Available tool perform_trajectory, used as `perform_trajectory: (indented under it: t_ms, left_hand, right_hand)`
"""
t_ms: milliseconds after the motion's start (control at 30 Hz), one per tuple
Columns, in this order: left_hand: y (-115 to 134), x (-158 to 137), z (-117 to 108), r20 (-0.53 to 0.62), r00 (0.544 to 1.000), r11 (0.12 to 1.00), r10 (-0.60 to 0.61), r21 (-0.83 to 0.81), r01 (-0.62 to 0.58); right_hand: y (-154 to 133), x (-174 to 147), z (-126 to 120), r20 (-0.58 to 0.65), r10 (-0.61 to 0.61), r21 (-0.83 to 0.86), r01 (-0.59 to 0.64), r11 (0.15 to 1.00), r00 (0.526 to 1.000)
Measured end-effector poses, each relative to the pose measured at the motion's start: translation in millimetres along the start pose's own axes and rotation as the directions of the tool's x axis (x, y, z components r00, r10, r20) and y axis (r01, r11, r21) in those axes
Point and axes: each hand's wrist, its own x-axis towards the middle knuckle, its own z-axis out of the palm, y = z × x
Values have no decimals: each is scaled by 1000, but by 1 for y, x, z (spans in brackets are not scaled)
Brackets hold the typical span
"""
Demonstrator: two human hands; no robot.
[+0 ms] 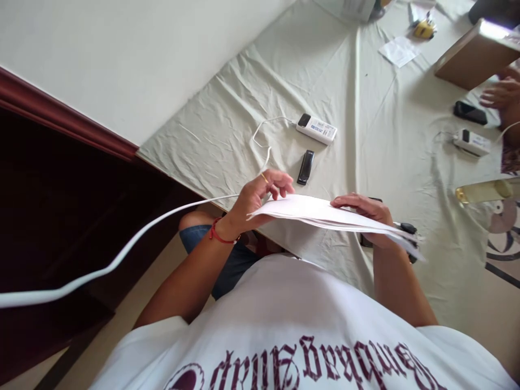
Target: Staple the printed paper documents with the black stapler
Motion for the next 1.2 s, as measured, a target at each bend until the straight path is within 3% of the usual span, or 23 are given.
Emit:
perform_trajectory:
  t_ms: [133, 200, 267, 367, 467, 567, 733, 933, 1000, 1067, 1133, 1200]
  left_hand:
    - [1, 9, -1, 100, 995, 989, -8, 148, -7]
    - [-7, 11, 1, 36, 998, 979, -51, 198, 43]
    - [-14, 12, 5, -42, 992, 971, -118, 203, 124]
    - [-14, 9, 11, -77, 984, 977, -159, 134, 168]
    - [-12, 5, 12, -55, 985, 983, -166, 72, 170]
    - [-22, 1, 12, -26, 971, 971, -236, 27, 236]
    - [-36, -6, 18, -35, 970, 970, -242, 13, 242]
    - [-22, 0, 16, 39, 980, 979, -193, 71, 190]
    - [-20, 0, 17, 41, 981, 977, -190, 103, 185]
    - [-23, -3, 20, -37, 972, 968, -232, 91, 235]
    - [-28, -7, 24, -128, 945, 952, -300, 24, 305]
    - [-34, -9, 29, -137, 926, 936, -352, -74, 345]
  right_hand:
    - [12, 7, 4, 39, 9, -4, -9, 1000, 999]
    - [24, 9, 7, -52, 124, -46, -127, 991, 991]
    - [34, 8, 11, -212, 217, -61, -234, 970, 953]
    - [39, 6, 16, -329, 211, 2, -223, 975, 920]
    - [38, 3, 16, -252, 205, 111, -182, 977, 946]
    - [39, 3, 18, -128, 247, 151, -227, 962, 961]
    - [47, -2, 27, -96, 291, 189, -269, 944, 952]
    - [52, -10, 30, -3, 369, 165, -363, 917, 930]
    - [55, -12, 30, -31, 375, 165, -365, 916, 927]
    - [57, -13, 32, -112, 361, 180, -338, 924, 926]
    - [58, -13, 35, -171, 343, 209, -306, 929, 924]
    - [58, -14, 37, -177, 342, 254, -293, 922, 923]
